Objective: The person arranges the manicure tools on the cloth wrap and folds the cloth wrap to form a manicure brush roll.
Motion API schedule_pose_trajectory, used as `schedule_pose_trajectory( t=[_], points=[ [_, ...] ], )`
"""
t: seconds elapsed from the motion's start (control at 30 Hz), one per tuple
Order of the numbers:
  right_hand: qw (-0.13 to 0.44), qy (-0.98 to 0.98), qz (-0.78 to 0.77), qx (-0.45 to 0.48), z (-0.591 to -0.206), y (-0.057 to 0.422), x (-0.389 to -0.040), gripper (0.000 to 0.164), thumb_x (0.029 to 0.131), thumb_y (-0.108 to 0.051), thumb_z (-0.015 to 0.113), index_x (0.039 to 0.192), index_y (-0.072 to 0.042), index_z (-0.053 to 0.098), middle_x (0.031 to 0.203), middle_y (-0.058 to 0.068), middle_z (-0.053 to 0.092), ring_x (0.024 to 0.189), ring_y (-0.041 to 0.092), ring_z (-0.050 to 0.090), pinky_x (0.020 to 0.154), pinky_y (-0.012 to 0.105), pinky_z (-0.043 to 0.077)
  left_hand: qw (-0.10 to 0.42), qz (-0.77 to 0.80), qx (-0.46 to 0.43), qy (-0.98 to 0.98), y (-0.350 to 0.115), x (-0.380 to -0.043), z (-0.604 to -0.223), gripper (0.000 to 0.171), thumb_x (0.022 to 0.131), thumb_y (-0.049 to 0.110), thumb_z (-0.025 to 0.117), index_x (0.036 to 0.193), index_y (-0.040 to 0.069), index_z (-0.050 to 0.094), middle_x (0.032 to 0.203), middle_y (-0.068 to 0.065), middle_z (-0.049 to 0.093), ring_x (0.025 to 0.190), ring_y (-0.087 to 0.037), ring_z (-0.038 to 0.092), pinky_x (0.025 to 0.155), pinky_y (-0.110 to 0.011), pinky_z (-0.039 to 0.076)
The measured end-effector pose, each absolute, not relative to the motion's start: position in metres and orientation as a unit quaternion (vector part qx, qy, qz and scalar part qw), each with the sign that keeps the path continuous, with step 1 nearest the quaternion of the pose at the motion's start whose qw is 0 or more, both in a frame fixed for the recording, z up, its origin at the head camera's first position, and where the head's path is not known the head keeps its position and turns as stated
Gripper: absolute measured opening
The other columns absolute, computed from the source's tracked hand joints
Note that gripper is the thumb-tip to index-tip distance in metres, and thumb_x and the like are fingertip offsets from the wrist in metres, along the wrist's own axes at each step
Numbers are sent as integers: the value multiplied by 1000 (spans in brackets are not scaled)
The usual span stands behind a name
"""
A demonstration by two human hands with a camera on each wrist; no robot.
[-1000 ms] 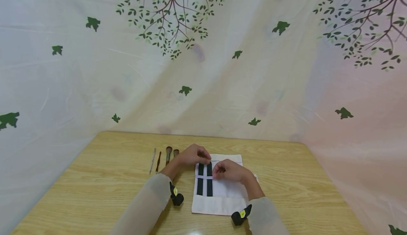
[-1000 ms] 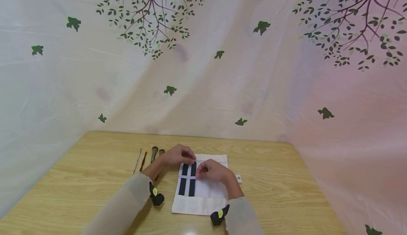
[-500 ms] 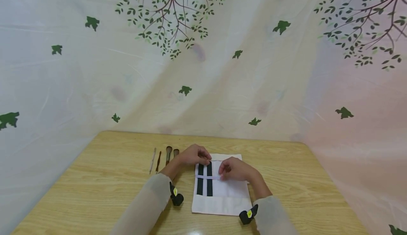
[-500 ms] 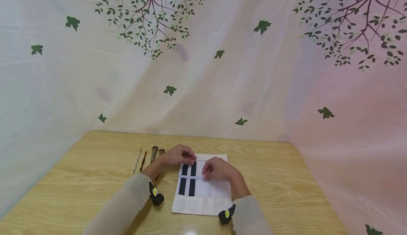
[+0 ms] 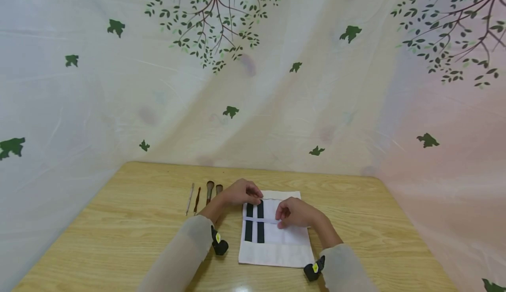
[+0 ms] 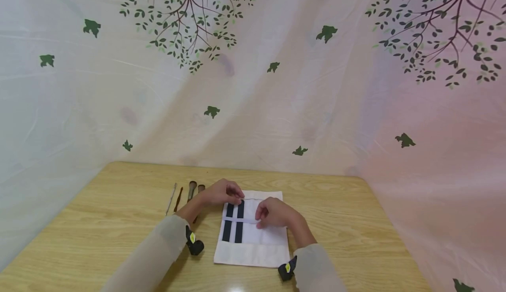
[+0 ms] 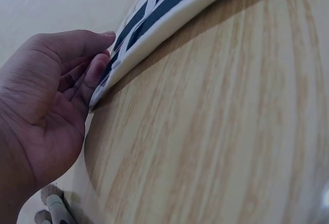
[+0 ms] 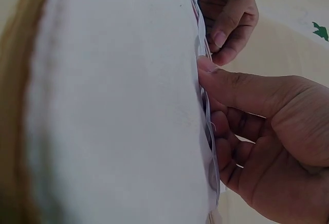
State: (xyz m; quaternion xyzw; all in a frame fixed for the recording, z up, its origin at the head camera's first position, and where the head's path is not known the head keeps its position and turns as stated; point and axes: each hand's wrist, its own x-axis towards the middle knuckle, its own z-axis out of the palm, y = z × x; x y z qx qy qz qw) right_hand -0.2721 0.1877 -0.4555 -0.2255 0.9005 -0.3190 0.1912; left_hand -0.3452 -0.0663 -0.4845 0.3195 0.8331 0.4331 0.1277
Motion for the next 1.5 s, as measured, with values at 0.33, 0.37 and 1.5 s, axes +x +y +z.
schedule_pose_trajectory(
  t=[0.33, 0.37, 1.5],
  points=[
    [198, 886, -325, -265, -460, 192, -277, 6, 93, -8, 76, 91, -11, 71, 82, -4, 62, 80, 16, 56, 73, 32, 46, 113, 427, 311, 842, -66, -341, -483, 14, 94, 16, 76, 106, 9, 79, 104, 0, 72, 91, -9, 63, 83, -27, 53],
    [202, 883, -326, -269, -460, 193, -277, 5, 94, -9, 74, 92, -10, 71, 82, -4, 61, 81, 16, 55, 74, 32, 45, 111, 427, 309, 843, -65, -341, -482, 14, 95, 17, 75, 106, 9, 79, 105, 0, 72, 92, -9, 62, 84, -28, 53],
    [250, 863, -357, -257, -454, 193, -275, 13, 102, -4, 57, 91, -7, 63, 85, -1, 54, 84, 17, 50, 75, 33, 38, 34, 392, 211, 895, -151, -334, -459, 14, 98, 17, 68, 104, 6, 76, 96, -1, 72, 86, -14, 63, 75, -33, 53]
  ],
)
